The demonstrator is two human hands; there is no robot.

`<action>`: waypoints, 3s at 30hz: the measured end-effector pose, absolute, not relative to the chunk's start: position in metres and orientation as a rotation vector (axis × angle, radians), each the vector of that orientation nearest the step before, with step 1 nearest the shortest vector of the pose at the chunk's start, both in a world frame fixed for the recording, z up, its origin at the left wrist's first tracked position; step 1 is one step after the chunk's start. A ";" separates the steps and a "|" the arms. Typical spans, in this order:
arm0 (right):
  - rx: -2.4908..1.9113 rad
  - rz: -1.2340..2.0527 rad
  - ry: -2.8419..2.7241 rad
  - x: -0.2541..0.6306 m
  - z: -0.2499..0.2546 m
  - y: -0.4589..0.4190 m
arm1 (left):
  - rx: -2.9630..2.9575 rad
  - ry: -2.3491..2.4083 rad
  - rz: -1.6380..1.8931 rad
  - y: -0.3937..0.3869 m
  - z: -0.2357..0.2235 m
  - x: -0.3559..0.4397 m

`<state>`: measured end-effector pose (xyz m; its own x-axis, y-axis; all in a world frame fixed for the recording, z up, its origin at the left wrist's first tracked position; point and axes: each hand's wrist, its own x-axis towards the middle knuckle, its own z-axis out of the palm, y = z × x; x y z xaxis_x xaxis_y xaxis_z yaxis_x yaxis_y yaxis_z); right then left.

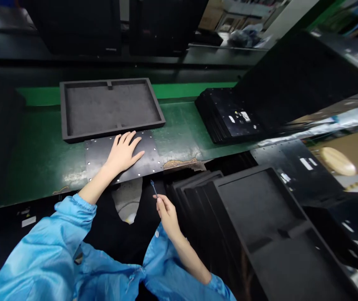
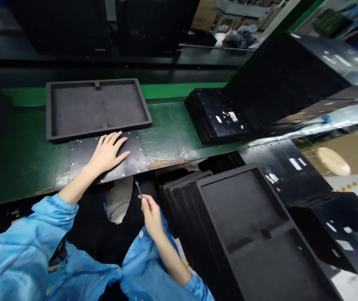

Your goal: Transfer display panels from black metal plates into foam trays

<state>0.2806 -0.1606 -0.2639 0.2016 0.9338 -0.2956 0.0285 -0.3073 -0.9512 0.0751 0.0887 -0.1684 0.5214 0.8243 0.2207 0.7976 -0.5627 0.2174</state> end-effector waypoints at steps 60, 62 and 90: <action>-1.550 1.114 -1.070 0.264 -0.281 -0.117 | 2.630 1.398 0.511 0.108 -0.168 0.091; -1.547 1.157 -1.063 0.264 -0.277 -0.117 | 2.626 1.394 0.509 0.108 -0.168 0.091; -2.344 0.642 -2.167 0.317 -0.137 -0.081 | 2.784 1.012 -0.145 0.022 -0.140 0.038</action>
<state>0.3169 -0.0808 -0.1366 0.0395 0.9326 -0.3586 0.9776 -0.1104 -0.1794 0.0375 0.0219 -0.1400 0.7643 0.6271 -0.1505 0.6441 -0.7536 0.1312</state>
